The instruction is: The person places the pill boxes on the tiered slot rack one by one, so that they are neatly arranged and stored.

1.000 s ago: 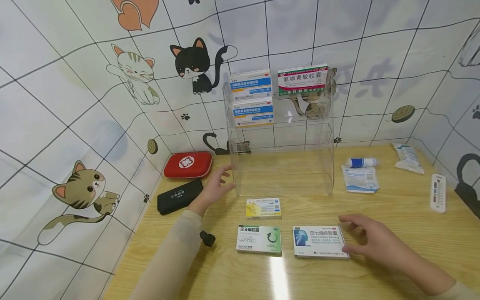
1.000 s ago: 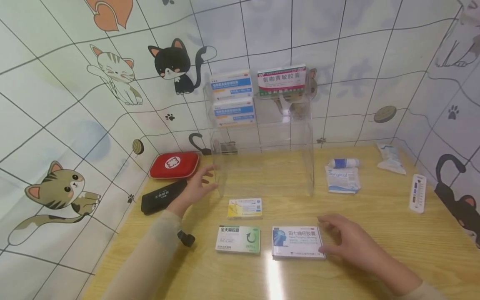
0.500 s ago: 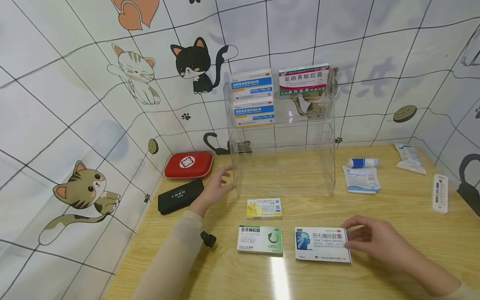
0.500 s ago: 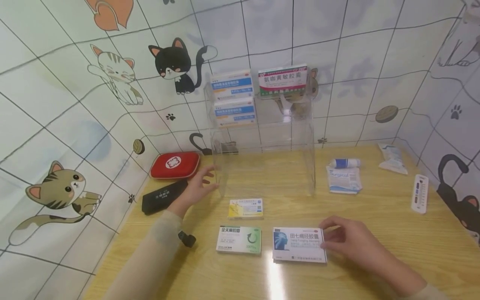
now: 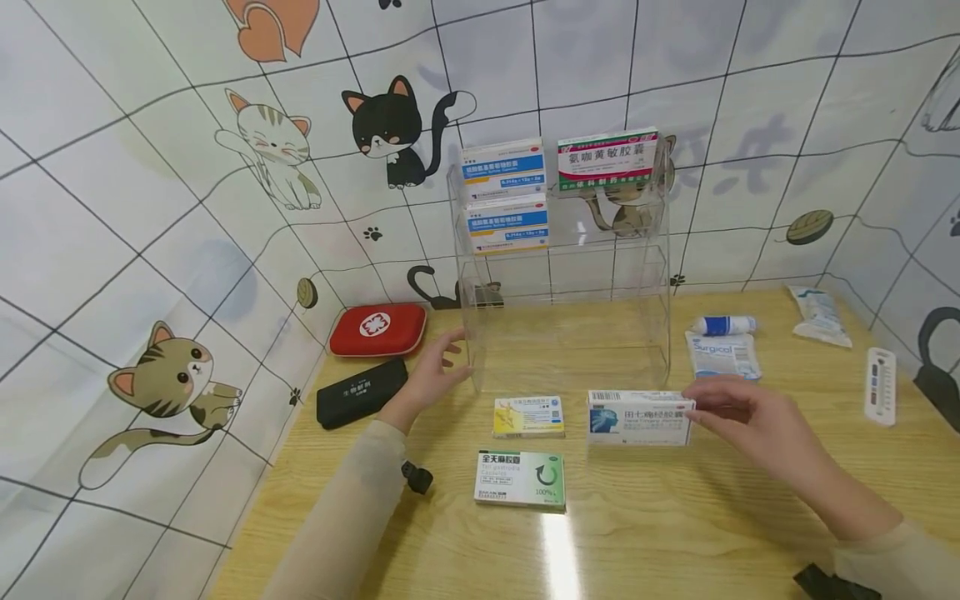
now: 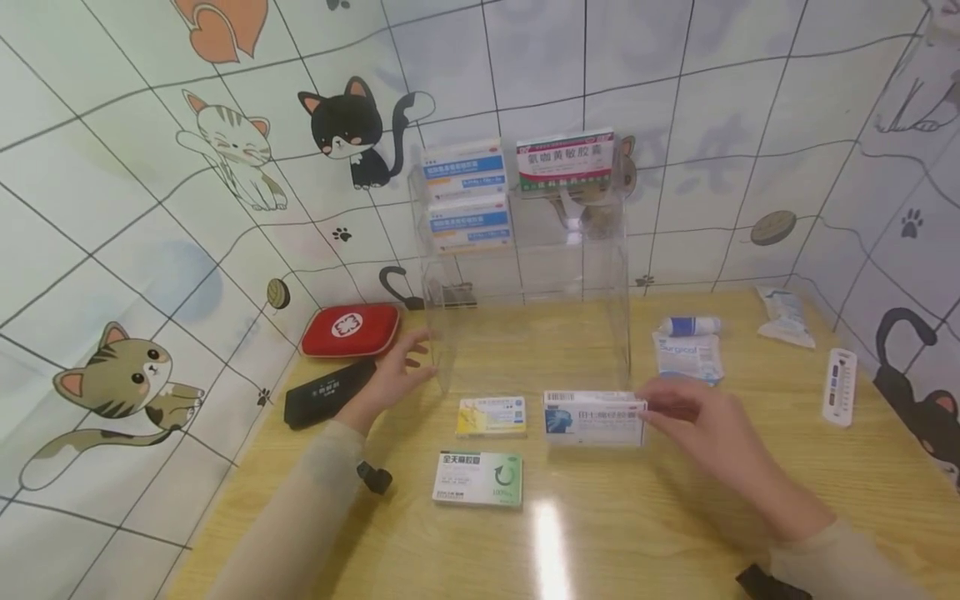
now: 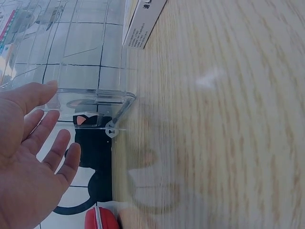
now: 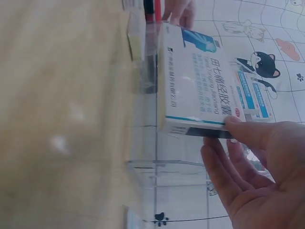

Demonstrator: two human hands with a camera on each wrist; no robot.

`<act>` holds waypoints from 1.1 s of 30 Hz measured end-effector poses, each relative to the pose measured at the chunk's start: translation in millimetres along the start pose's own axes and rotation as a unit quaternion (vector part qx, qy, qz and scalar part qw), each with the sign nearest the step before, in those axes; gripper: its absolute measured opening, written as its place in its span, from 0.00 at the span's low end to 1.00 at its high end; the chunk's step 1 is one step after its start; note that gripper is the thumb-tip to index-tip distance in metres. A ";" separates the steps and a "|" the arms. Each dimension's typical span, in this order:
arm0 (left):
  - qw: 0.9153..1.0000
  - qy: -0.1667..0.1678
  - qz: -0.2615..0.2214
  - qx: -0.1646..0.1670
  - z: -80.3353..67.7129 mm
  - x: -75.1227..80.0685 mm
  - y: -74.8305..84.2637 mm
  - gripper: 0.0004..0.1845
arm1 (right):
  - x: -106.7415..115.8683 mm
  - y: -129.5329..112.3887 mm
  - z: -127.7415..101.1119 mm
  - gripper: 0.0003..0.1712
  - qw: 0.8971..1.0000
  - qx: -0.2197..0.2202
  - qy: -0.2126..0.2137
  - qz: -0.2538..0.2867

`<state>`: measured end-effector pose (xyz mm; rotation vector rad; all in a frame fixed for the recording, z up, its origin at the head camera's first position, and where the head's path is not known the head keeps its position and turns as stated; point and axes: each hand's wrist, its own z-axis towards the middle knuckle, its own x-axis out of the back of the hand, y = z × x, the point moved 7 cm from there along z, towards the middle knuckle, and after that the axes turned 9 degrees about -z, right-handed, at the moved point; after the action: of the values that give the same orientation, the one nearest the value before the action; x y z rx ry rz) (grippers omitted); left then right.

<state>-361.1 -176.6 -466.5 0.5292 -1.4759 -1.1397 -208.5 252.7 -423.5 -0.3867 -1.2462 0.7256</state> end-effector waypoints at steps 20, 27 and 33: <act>1.000 -0.001 -0.018 0.008 -2.1 -0.1 3.4 0.35 | 92.2 -70.7 160.9 0.17 0.981 0.021 0.191 0.026; 1.000 -0.005 -0.014 0.009 -0.7 -1.2 1.5 0.35 | 109.2 -71.1 202.9 0.17 0.968 0.039 0.236 0.077; 1.000 -0.004 -0.012 0.011 -1.6 0.2 2.5 0.35 | 104.9 -64.1 222.2 0.16 0.969 0.036 0.237 0.063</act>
<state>-359.0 -176.2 -464.4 0.5587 -1.4950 -1.1461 -386.3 252.5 -242.1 -0.5471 -0.7478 0.7317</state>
